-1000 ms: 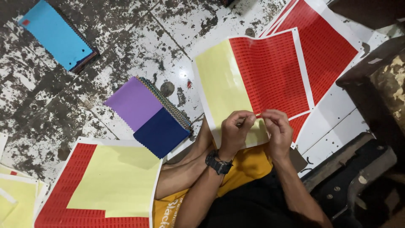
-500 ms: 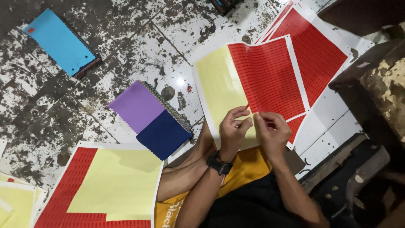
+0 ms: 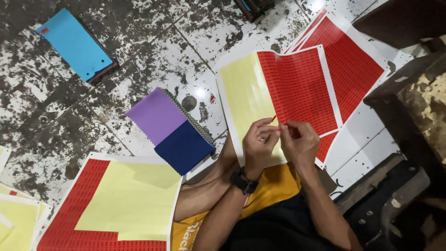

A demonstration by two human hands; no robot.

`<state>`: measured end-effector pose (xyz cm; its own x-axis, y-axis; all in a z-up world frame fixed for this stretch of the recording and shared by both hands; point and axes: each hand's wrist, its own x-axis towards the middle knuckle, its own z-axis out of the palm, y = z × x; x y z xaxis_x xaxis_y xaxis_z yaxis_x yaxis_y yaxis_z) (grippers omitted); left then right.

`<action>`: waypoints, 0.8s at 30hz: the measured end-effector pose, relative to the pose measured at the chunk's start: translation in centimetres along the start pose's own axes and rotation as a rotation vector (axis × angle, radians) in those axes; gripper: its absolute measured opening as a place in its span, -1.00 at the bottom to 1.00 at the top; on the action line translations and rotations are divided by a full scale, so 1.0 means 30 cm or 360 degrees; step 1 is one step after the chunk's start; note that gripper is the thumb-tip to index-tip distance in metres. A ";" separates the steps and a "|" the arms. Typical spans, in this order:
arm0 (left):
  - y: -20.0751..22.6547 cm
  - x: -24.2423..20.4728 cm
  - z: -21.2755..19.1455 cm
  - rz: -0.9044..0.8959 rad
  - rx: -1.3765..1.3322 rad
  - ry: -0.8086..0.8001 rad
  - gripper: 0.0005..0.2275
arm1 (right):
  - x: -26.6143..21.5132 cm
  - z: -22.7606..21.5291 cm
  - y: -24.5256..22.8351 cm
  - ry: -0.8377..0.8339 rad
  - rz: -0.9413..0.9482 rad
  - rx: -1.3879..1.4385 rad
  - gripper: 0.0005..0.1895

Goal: The person is organizing colored swatches and assembling them into a binder using small fasteners picked from a sheet.

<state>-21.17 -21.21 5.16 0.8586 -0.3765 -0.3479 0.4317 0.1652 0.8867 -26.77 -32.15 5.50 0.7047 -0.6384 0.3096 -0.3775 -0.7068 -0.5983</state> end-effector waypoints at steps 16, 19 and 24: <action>-0.054 0.067 0.024 0.0146 -0.0325 -0.0088 -0.49 | 0.001 0.002 0.058 -0.0241 0.0546 0.0654 -0.74; -0.073 0.068 0.023 0.0366 -0.0175 0.0013 -0.50 | 0.013 0.032 0.065 -0.0166 0.0342 0.0202 -0.72; -0.117 0.082 0.004 0.0498 -0.0188 -0.0019 -0.50 | 0.011 0.029 0.013 -0.0066 0.0154 0.0024 -0.83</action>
<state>-20.59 -22.82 1.21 0.9515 -0.3016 -0.0601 0.1774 0.3787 0.9084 -26.18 -32.36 4.73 0.6897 -0.6901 0.2192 -0.4362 -0.6376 -0.6350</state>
